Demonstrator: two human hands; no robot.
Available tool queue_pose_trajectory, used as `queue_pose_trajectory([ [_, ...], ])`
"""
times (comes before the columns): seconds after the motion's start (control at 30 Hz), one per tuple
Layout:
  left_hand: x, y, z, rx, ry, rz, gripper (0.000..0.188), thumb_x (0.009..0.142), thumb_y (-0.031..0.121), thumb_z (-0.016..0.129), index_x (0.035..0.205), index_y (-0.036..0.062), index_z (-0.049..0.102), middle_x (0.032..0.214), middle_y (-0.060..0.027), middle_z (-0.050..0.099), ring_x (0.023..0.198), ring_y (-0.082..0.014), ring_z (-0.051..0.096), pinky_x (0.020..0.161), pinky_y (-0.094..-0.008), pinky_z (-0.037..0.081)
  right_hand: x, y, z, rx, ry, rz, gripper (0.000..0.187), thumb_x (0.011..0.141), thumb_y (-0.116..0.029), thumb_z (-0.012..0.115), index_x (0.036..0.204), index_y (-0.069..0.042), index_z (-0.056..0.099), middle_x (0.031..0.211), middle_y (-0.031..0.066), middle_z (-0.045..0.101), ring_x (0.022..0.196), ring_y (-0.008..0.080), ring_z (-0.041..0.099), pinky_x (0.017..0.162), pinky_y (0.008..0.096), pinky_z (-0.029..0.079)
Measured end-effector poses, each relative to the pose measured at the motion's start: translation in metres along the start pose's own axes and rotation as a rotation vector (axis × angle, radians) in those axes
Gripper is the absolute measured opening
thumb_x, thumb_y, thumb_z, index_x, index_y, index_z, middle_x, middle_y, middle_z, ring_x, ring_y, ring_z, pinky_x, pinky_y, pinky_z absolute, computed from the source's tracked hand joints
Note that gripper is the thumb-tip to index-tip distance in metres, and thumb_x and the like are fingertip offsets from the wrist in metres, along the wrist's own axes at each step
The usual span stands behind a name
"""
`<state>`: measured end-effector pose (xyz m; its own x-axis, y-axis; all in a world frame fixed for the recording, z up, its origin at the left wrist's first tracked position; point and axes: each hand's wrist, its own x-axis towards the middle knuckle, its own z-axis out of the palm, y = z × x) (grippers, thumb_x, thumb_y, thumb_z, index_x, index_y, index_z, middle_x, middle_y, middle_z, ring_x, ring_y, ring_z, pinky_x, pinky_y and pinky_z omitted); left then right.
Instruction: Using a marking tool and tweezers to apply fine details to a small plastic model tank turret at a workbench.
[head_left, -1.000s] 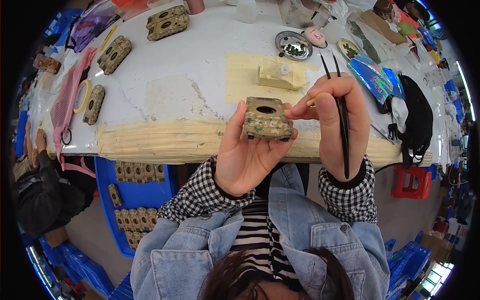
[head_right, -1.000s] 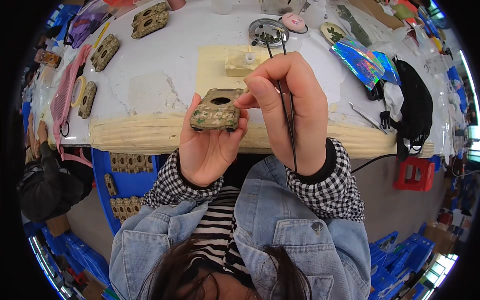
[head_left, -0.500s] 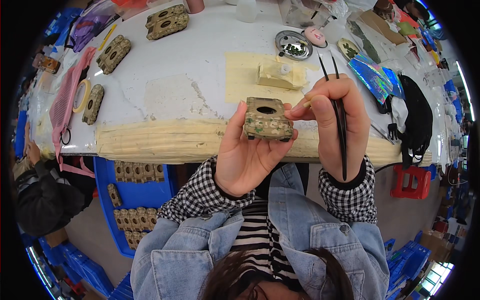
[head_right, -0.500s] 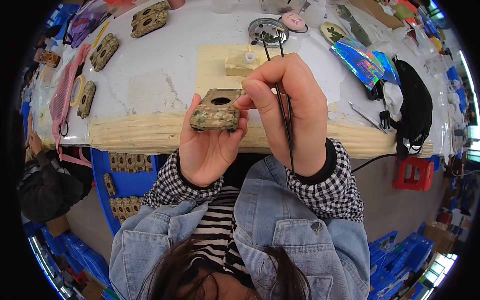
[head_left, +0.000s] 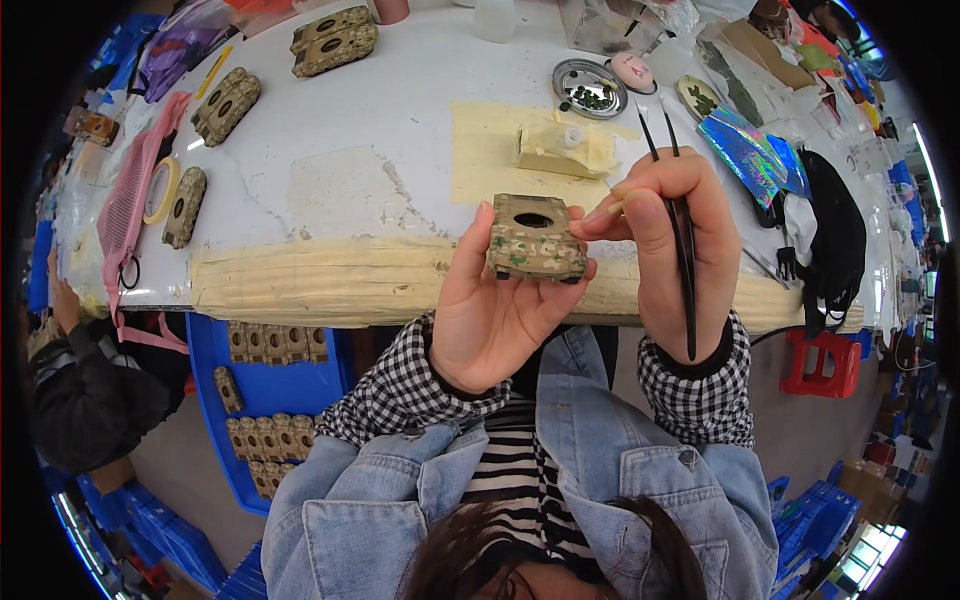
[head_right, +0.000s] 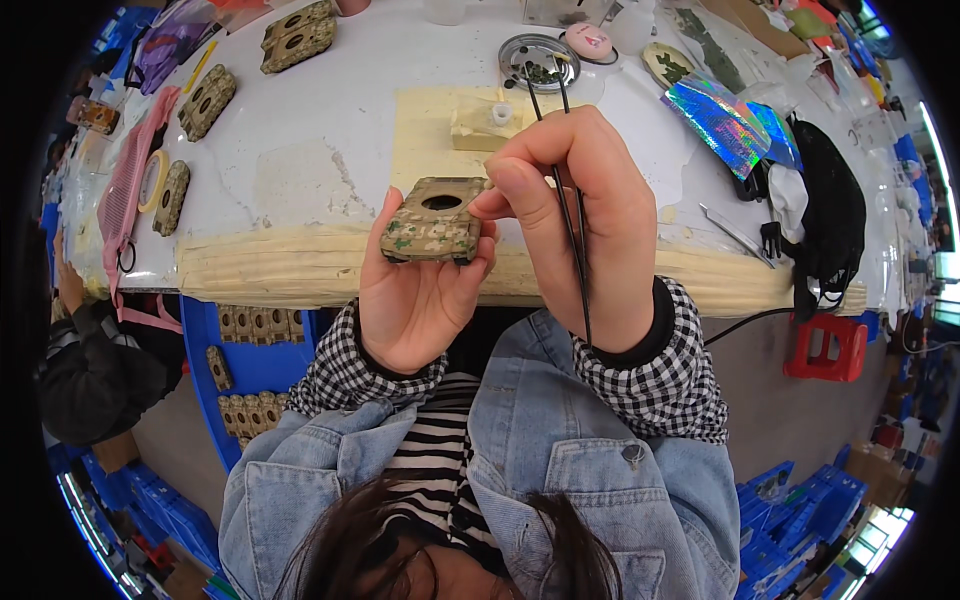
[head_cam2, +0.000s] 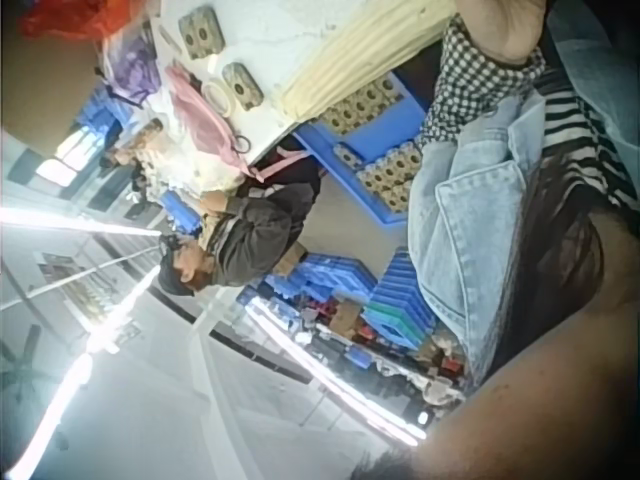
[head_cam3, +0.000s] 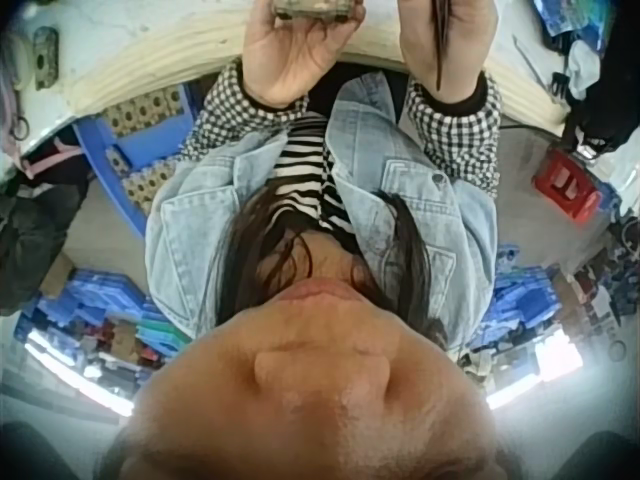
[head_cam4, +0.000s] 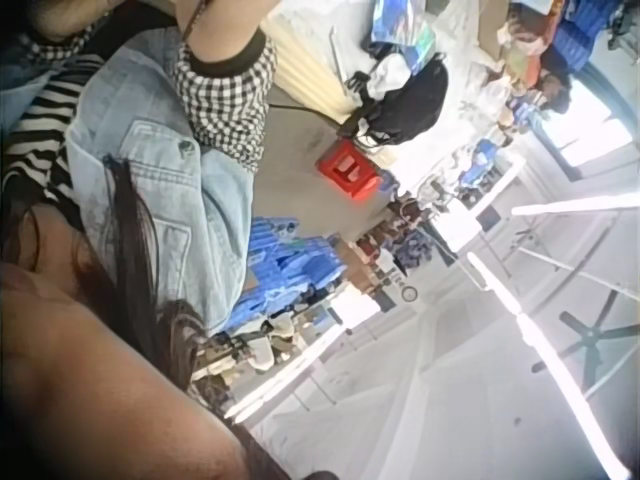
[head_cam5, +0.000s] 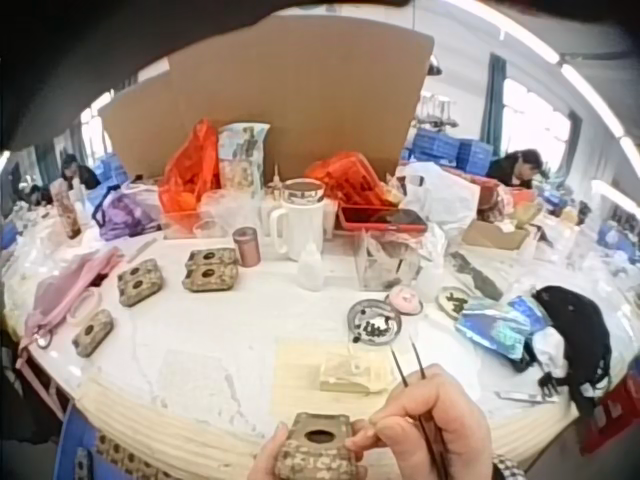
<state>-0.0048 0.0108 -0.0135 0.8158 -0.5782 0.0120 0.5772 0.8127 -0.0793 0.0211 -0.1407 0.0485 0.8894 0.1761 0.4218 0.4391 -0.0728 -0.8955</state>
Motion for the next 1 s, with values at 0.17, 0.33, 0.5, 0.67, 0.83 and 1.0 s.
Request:
queue_pose_trajectory([
  [0.17,0.0,0.001,-0.001,-0.027,0.015,-0.023,0.062,0.096,0.047,0.032,0.131,-0.0041,0.035,0.116,-0.0169,0.054,0.106,-0.0294,0.057,0.089,-0.0343,0.052,0.006,-0.003,-0.003,0.155,0.138,0.061,0.012,0.092,-0.01,0.053,0.09,0.001,0.05,0.077,0.0055,0.056,0.07,0.0101,0.059,0.063,0.0211,0.048],
  [0.33,-0.001,0.001,-0.009,-0.07,-0.099,-0.015,0.073,0.095,0.047,0.035,0.139,-0.0056,0.011,0.12,-0.023,0.046,0.111,-0.0307,0.052,0.094,-0.0348,0.048,0.038,0.027,-0.02,-0.532,0.248,-0.318,0.01,0.084,-0.008,0.063,0.083,-0.001,0.056,0.073,0.0045,0.056,0.062,0.0129,0.053,0.055,0.0267,0.042],
  [0.5,-0.001,0.001,-0.002,-0.046,-0.018,-0.026,0.064,0.095,0.048,0.032,0.136,-0.0018,0.027,0.117,-0.0175,0.052,0.107,-0.0297,0.056,0.09,-0.0352,0.051,0.049,0.046,-0.016,-0.777,0.185,-0.432,0.009,0.077,-0.005,0.067,0.079,-0.003,0.058,0.071,0.0087,0.054,0.061,0.0232,0.052,0.056,0.0303,0.042],
  [0.67,-0.001,-0.001,-0.002,-0.039,-0.027,-0.028,0.064,0.096,0.048,0.03,0.137,-0.0003,0.025,0.125,-0.0164,0.048,0.108,-0.0301,0.055,0.09,-0.0362,0.052,0.042,0.036,-0.023,-0.706,0.06,-0.296,0.017,0.084,-0.016,0.062,0.092,-0.002,0.059,0.073,0.0106,0.055,0.068,0.0246,0.053,0.062,0.0324,0.043],
  [0.83,0.002,-0.003,-0.004,0.044,-0.075,-0.093,0.063,0.096,0.048,0.028,0.139,0.0022,0.023,0.13,-0.0161,0.044,0.108,-0.031,0.055,0.087,-0.0395,0.053,0.003,0.019,-0.075,-0.415,0.101,0.031,0.037,0.096,-0.025,0.045,0.123,0.001,0.044,0.086,0.0079,0.06,0.082,0.0132,0.055,0.074,0.0254,0.043],
  [1.0,0.014,-0.019,0.006,0.201,0.075,-0.031,0.071,0.094,0.052,0.027,0.142,0.0014,0.011,0.141,-0.0264,0.022,0.095,-0.0318,0.061,0.081,-0.0364,0.055,-0.031,0.024,-0.104,-0.189,0.114,0.3,0.029,0.087,-0.005,0.059,0.113,0.005,0.053,0.097,0.0121,0.063,0.09,0.0169,0.062,0.081,0.0255,0.047],
])
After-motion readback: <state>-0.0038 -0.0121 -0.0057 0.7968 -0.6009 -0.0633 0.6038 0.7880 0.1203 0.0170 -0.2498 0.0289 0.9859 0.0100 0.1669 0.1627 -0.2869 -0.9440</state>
